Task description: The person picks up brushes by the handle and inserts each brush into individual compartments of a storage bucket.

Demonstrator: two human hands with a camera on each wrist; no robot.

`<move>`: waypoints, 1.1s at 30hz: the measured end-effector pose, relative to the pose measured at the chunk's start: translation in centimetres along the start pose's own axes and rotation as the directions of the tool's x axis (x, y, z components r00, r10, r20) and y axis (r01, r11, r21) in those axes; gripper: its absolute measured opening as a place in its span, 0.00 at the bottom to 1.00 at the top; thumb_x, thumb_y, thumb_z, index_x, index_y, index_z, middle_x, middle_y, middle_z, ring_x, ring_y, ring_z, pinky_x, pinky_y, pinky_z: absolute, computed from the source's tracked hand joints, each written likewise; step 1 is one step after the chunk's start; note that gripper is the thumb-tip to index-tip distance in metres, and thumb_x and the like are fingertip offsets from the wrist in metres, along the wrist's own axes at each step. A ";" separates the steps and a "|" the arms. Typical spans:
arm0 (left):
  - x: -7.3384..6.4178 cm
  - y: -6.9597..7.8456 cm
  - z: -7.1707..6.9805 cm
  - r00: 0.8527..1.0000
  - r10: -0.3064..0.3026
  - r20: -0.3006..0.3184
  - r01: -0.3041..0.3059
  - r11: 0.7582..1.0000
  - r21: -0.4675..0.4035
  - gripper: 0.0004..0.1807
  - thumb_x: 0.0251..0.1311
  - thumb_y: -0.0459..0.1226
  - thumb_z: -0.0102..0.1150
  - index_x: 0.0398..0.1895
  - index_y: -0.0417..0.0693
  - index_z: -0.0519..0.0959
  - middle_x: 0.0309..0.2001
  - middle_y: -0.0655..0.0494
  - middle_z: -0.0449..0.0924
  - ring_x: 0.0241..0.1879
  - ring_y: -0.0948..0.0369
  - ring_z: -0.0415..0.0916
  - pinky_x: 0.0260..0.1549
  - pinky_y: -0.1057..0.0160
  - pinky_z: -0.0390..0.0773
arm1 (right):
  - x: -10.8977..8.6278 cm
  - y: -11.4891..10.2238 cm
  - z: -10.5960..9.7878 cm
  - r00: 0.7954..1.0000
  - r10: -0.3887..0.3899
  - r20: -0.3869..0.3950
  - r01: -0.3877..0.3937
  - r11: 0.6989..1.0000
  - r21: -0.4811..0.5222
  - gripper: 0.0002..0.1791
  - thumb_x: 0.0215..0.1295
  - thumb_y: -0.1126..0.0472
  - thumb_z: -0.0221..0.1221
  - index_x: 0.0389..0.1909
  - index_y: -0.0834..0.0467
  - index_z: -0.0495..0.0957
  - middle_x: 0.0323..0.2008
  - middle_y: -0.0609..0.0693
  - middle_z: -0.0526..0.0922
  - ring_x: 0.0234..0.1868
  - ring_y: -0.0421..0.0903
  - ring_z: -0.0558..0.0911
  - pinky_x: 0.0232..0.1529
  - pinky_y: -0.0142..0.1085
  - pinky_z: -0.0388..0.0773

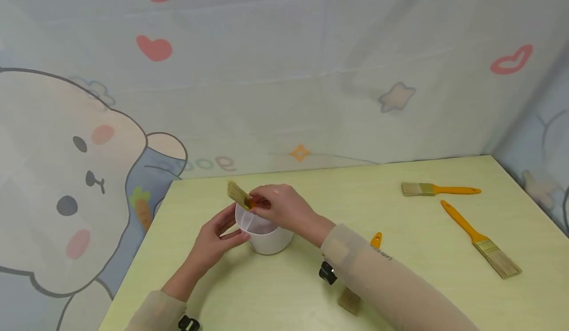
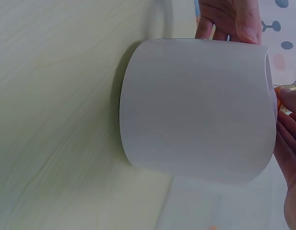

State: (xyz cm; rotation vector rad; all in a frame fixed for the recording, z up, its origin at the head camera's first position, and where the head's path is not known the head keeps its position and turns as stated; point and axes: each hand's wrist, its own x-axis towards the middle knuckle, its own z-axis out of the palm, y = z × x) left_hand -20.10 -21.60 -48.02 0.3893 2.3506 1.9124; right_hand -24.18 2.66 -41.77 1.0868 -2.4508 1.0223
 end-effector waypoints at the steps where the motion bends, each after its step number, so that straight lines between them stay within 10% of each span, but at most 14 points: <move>1: 0.0 0.0 0.0 1.000 0.003 0.003 -0.003 1.000 -0.004 0.46 0.61 0.30 0.78 0.82 0.49 0.67 0.77 0.45 0.70 0.76 0.44 0.68 0.62 0.56 0.83 | -0.1 -0.1 -0.1 1.000 0.003 0.003 -0.003 1.000 0.003 0.17 0.64 0.62 0.76 0.53 0.60 0.88 0.46 0.51 0.92 0.45 0.44 0.92 0.48 0.31 0.89; 33: -0.1 0.1 -0.8 1.000 0.012 0.024 -0.011 0.999 -0.030 0.46 0.60 0.28 0.77 0.82 0.46 0.66 0.77 0.44 0.70 0.76 0.45 0.68 0.61 0.59 0.84 | -5.5 2.4 -8.2 0.991 0.080 0.109 -0.070 0.993 -0.093 0.25 0.66 0.60 0.75 0.62 0.63 0.84 0.56 0.55 0.90 0.52 0.54 0.90 0.56 0.49 0.89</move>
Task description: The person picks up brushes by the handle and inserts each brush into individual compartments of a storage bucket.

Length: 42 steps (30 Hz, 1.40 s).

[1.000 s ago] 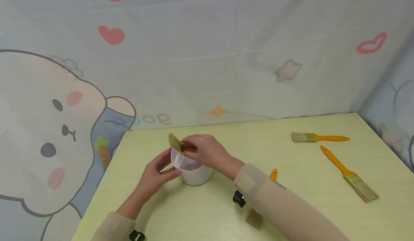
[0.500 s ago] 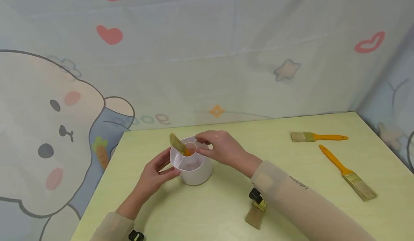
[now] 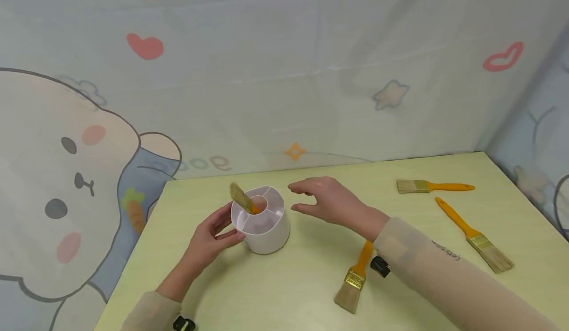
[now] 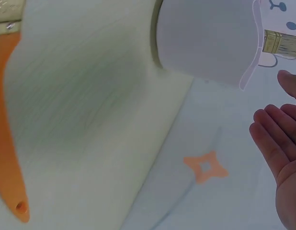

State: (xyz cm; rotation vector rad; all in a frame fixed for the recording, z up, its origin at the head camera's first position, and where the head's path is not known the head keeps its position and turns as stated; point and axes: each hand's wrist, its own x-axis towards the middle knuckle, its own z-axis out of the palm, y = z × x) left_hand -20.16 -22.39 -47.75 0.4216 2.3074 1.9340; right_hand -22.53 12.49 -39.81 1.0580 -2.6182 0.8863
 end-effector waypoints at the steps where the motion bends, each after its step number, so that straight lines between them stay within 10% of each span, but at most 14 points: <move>1: 0.0 0.0 0.0 1.000 0.001 -0.001 -0.001 1.000 0.000 0.46 0.60 0.28 0.77 0.81 0.46 0.67 0.77 0.44 0.70 0.76 0.45 0.69 0.61 0.59 0.84 | -0.3 0.1 -0.1 1.000 0.002 0.012 -0.002 1.000 -0.015 0.25 0.67 0.60 0.75 0.63 0.63 0.84 0.57 0.55 0.89 0.52 0.54 0.90 0.56 0.49 0.89; 42: 0.1 0.4 -0.3 1.000 -0.007 0.030 0.007 1.000 0.004 0.48 0.61 0.26 0.76 0.83 0.44 0.64 0.77 0.43 0.70 0.77 0.45 0.68 0.63 0.59 0.83 | -10.3 3.4 -1.9 0.945 0.010 0.327 0.055 0.981 -0.189 0.36 0.68 0.57 0.73 0.76 0.56 0.74 0.72 0.57 0.77 0.69 0.63 0.79 0.62 0.60 0.84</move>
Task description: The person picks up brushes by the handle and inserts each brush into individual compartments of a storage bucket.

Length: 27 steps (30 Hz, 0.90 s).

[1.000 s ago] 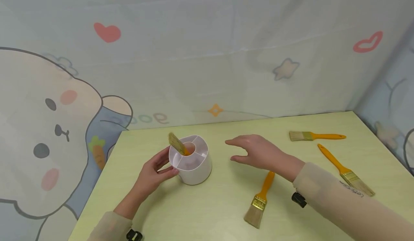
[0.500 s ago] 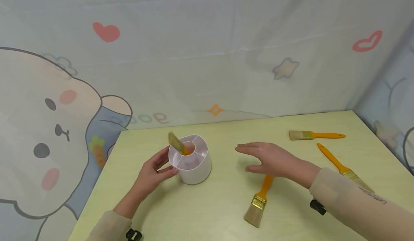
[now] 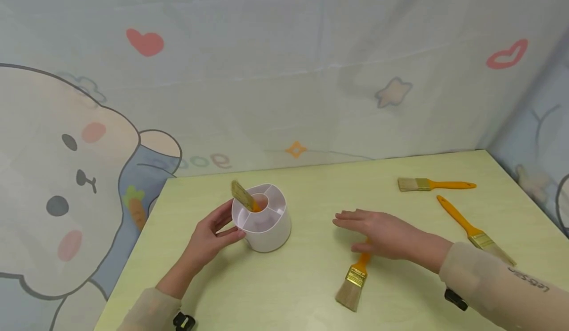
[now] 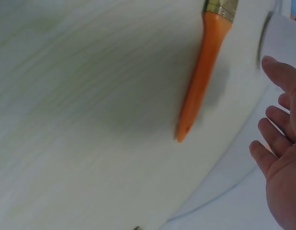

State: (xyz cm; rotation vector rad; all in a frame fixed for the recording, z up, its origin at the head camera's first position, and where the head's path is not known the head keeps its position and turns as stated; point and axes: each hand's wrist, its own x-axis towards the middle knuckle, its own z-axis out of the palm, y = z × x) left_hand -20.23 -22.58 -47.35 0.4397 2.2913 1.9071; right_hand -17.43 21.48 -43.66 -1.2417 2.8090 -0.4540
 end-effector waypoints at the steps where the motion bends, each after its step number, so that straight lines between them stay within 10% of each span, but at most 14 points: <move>1: 0.0 0.0 0.0 1.000 0.001 0.000 -0.001 1.000 0.000 0.47 0.61 0.26 0.76 0.83 0.44 0.64 0.77 0.43 0.70 0.77 0.45 0.68 0.63 0.58 0.83 | -0.1 0.0 0.1 1.000 0.004 0.008 -0.004 1.000 -0.003 0.36 0.68 0.57 0.73 0.76 0.56 0.74 0.72 0.57 0.78 0.69 0.63 0.79 0.62 0.60 0.83; 27: 0.1 -0.2 0.0 1.000 -0.001 0.003 0.001 1.000 -0.012 0.46 0.62 0.29 0.77 0.82 0.48 0.66 0.77 0.47 0.71 0.76 0.48 0.69 0.62 0.59 0.83 | -2.7 1.4 3.0 0.998 -0.014 0.056 0.015 1.000 -0.024 0.36 0.63 0.55 0.77 0.72 0.55 0.79 0.68 0.54 0.82 0.62 0.67 0.83 0.59 0.61 0.85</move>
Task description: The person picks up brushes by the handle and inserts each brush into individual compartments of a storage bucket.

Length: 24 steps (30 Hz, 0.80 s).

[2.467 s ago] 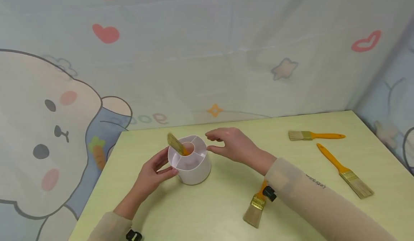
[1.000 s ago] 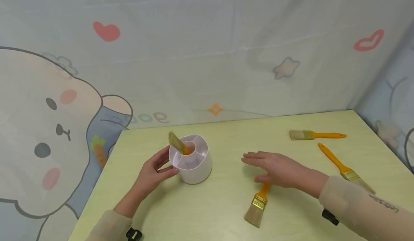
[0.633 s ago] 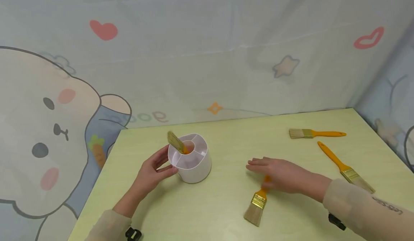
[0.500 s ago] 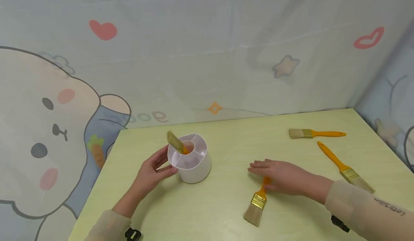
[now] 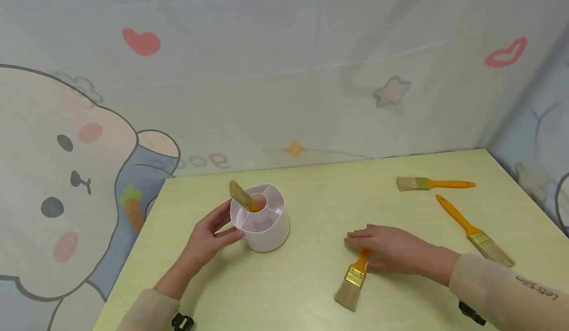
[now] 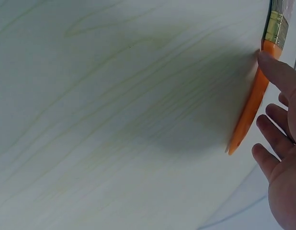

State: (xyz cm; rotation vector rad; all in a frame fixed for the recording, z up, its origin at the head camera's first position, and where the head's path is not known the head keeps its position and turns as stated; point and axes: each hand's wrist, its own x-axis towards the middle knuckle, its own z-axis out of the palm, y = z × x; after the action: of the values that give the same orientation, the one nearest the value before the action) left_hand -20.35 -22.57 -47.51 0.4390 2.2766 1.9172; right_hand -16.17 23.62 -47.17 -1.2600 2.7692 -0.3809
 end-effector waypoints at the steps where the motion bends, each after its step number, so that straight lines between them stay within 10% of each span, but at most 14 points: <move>1: 0.0 0.0 0.0 1.000 0.002 0.001 -0.002 1.000 -0.001 0.46 0.62 0.29 0.77 0.82 0.48 0.66 0.77 0.47 0.71 0.76 0.48 0.68 0.62 0.59 0.83 | 0.0 0.0 0.1 1.000 -0.010 -0.007 0.010 1.000 -0.008 0.35 0.63 0.55 0.77 0.71 0.55 0.79 0.67 0.53 0.83 0.62 0.67 0.83 0.59 0.61 0.85; 24: -0.1 0.2 0.1 1.000 -0.006 -0.008 0.006 1.000 -0.004 0.46 0.62 0.28 0.76 0.82 0.48 0.66 0.76 0.46 0.71 0.76 0.48 0.69 0.62 0.59 0.84 | 0.3 0.2 1.3 0.983 -0.154 -0.104 0.140 0.982 -0.126 0.18 0.63 0.55 0.77 0.53 0.52 0.90 0.53 0.49 0.91 0.53 0.56 0.89 0.51 0.53 0.90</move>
State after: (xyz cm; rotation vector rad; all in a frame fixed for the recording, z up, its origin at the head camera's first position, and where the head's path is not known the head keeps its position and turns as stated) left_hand -20.16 -22.46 -47.38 0.4247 2.2752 1.9242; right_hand -16.29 23.27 -48.42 -1.5228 2.8383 -0.3105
